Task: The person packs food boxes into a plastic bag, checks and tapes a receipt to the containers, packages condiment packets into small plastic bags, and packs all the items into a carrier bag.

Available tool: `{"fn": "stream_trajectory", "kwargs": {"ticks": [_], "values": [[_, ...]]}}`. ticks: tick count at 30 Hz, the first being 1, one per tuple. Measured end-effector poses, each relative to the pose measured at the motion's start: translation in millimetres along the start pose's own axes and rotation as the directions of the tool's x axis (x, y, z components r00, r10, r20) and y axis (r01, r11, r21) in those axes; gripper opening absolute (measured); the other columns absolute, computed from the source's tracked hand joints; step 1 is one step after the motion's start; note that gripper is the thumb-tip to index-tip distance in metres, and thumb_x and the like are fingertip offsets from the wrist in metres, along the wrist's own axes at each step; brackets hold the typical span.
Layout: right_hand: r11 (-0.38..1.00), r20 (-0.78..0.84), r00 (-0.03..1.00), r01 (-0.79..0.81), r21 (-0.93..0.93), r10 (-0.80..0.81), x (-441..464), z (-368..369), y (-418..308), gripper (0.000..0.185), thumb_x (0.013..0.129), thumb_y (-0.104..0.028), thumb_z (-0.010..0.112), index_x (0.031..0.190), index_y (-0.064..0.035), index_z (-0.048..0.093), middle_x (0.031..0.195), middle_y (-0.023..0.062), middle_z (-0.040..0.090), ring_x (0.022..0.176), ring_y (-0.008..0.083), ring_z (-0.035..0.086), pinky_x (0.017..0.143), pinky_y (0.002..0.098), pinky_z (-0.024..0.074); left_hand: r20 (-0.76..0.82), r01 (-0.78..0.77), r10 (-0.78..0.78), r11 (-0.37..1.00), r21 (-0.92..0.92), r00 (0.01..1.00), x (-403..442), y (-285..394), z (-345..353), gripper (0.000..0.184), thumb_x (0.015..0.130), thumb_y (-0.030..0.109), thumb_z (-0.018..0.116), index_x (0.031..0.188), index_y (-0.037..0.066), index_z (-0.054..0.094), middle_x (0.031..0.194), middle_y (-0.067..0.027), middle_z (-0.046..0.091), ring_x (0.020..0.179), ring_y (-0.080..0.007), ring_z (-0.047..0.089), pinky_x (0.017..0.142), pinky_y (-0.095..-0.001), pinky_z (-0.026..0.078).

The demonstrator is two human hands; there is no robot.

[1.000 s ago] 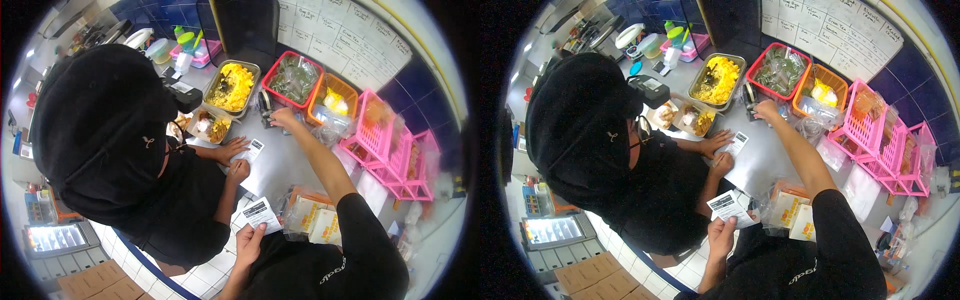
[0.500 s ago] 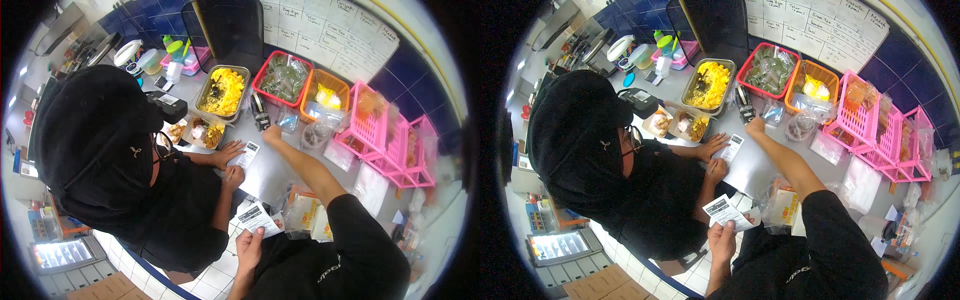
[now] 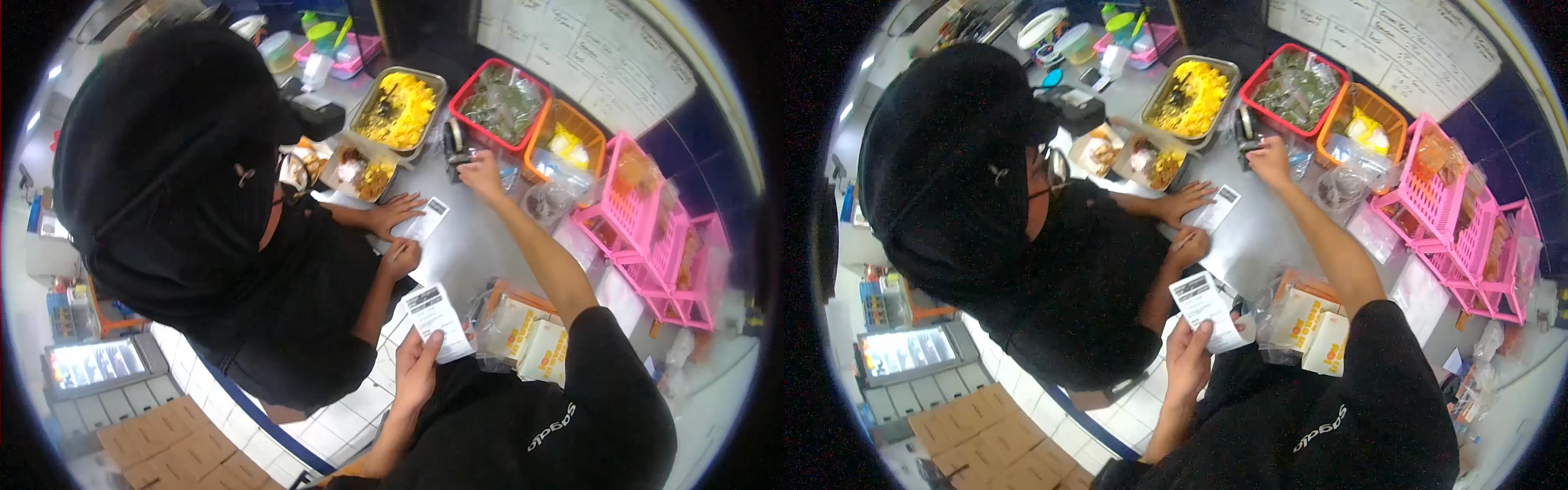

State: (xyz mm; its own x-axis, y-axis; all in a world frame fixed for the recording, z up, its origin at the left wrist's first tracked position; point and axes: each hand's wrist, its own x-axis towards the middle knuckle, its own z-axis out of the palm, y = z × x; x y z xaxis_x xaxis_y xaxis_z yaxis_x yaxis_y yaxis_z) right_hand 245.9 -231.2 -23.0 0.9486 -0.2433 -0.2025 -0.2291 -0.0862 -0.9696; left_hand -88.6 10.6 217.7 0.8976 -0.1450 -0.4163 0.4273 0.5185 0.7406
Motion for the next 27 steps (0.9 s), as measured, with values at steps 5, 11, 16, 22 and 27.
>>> {"fn": "stream_trajectory", "kwargs": {"ticks": [5,11,16,22,27], "values": [[0.997,-0.107,0.993,-0.047,0.058,0.053,-20.9,11.2,26.2,0.049,0.08,-0.005,0.08,0.109,-0.0038,0.041,0.084,0.0173,0.073,0.072,0.0228,0.073,0.061,0.0345,0.0577,0.06,-0.01,0.015,0.997,-0.072,0.998,14.1,6.4,6.8,0.04,0.104,0.004,0.05,0.143,-0.003,0.043,0.129,-0.0249,0.065,0.117,-0.0357,0.068,0.104,-0.0507,0.055],[0.865,-0.313,0.948,-0.111,-0.489,-0.056,-6.5,40.4,45.6,0.05,0.075,-0.009,0.081,0.114,0.0007,0.051,0.091,0.0248,0.072,0.087,0.0434,0.072,0.082,0.0514,0.0568,0.112,-0.021,0.028,0.998,-0.062,0.993,21.7,14.8,17.3,0.043,0.103,0.004,0.05,0.145,-0.002,0.042,0.132,-0.0259,0.063,0.118,-0.0362,0.067,0.102,-0.0511,0.055],[0.779,-0.063,0.981,0.104,-0.618,-0.181,-57.4,30.8,-10.3,0.039,0.076,-0.012,0.084,0.098,-0.0009,0.054,0.094,0.0227,0.071,0.09,0.0359,0.073,0.075,0.0478,0.056,0.158,-0.058,0.053,0.998,0.023,0.986,24.6,21.6,26.1,0.046,0.102,0.003,0.05,0.146,-0.003,0.041,0.13,-0.0265,0.064,0.118,-0.0361,0.067,0.1,-0.0503,0.056],[0.927,0.519,0.849,-0.265,0.265,0.094,-183.1,-65.1,-203.9,0.038,0.09,-0.009,0.078,0.086,-0.0138,0.04,0.1,0.0066,0.067,0.109,0.0201,0.068,0.085,0.0298,0.0503,0.218,-0.099,0.089,0.994,0.035,0.972,42.3,14.1,37.8,0.047,0.101,0.0,0.049,0.147,-0.003,0.041,0.14,-0.0212,0.06,0.118,-0.0333,0.067,0.098,-0.0458,0.058],[0.907,0.416,0.907,-0.121,0.405,-0.065,-279.2,-109.6,-254.8,0.041,0.085,-0.011,0.083,0.089,-0.0133,0.042,0.092,0.0065,0.068,0.102,0.0176,0.062,0.087,0.0309,0.0482,0.413,-0.097,0.021,0.982,0.163,0.91,41.7,11.1,75.3,0.05,0.1,-0.003,0.046,0.15,-0.002,0.039,0.136,-0.019,0.062,0.113,-0.0301,0.069,0.098,-0.046,0.059]]}}
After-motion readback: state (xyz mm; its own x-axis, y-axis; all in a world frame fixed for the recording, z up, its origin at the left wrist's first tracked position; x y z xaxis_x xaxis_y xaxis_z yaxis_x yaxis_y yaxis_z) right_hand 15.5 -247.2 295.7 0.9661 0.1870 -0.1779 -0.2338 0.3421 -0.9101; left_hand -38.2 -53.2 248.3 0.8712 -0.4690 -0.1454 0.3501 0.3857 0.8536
